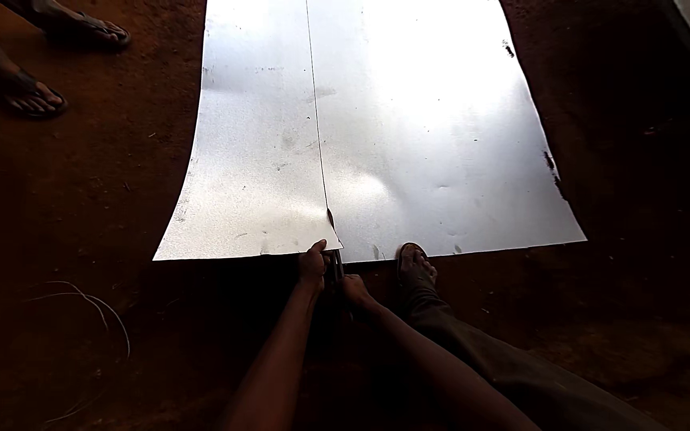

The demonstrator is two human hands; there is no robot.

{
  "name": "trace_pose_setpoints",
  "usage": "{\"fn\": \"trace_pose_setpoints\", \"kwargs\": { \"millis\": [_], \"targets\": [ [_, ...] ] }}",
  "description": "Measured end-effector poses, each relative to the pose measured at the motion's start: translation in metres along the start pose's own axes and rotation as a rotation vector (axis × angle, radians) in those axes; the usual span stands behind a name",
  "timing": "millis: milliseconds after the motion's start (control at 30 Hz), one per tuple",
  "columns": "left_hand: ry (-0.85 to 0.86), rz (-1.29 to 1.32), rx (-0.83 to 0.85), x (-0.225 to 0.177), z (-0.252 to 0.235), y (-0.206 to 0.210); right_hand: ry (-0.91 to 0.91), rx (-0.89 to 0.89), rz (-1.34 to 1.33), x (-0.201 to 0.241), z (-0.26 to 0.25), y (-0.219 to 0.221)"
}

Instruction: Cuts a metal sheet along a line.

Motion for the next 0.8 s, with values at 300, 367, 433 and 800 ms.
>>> {"fn": "trace_pose_setpoints", "kwargs": {
  "millis": [300, 367, 433, 800],
  "targets": [
    [0.012, 0.019, 0.009, -0.004, 0.005, 0.002, -0.233, -0.036, 0.457, 0.017, 0.012, -0.008],
    [0.02, 0.029, 0.019, -0.003, 0.005, 0.002, -0.207, -0.009, 0.371, 0.018, 0.014, -0.007],
    [0.023, 0.032, 0.02, -0.005, 0.007, 0.004, -0.201, 0.021, 0.321, 0.018, 0.013, -0.006],
    [0.005, 0.002, 0.02, -0.006, 0.007, 0.003, -0.132, 0.068, 0.186, 0.019, 0.014, -0.002]
  ]
}}
Point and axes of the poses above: each hand's wrist, its own z-axis away from the middle knuckle, its own y-axis out of the palm, x = y × z, the point moved 3 cm from there along -z, towards the middle knuckle, and after that the axes turned 10 degrees about -x, right-handed, at the moved point
